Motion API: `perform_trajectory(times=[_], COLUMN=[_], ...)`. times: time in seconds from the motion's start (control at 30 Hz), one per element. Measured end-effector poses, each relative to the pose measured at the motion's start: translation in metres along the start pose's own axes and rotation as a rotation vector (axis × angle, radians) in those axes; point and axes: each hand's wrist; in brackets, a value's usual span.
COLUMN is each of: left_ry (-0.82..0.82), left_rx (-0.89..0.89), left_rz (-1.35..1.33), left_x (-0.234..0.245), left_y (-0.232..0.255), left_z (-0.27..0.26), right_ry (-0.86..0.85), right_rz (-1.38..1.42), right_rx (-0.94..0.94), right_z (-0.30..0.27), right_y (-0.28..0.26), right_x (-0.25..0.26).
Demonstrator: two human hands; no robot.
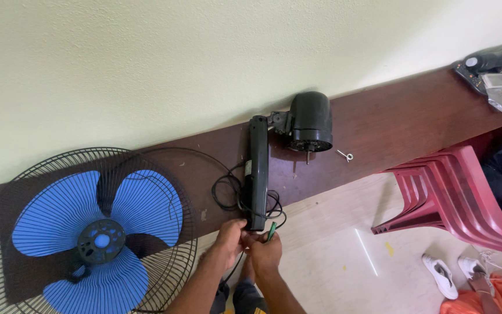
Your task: The person uses a screwdriver to remove screws from the back of a black electric fan motor housing, then detaches the rear motor cover. They continue to unscrew fasteners on the exposed motor assembly.
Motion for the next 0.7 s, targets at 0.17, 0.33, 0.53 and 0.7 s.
perform_trajectory(times=[0.17, 0.33, 0.53, 0.7], left_ry=[0.072, -0.055, -0.269, -0.361], left_rx=[-0.037, -0.055, -0.091, -0.12], left_rz=[0.148, -0.011, -0.27, -0.228], left_x=[-0.007, -0.005, -0.007, -0.015], left_y=[0.01, 0.007, 0.002, 0.009], left_z=[-0.011, -0.006, 0.001, -0.006], right_ry=[0.018, 0.008, 0.066, 0.119], right_rz=[-0.007, 0.266, 0.371, 0.583], right_rx=[-0.033, -0.038, -0.017, 0.041], right_z=[0.008, 0.008, -0.009, -0.004], right_y=[-0.001, -0.008, -0.029, -0.044], right_x=[-0.003, 0.005, 0.03, 0.041])
Point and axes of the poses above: each hand's wrist, its own z-axis towards the middle knuckle, its own x-axis out of the back of the hand, y = z × x
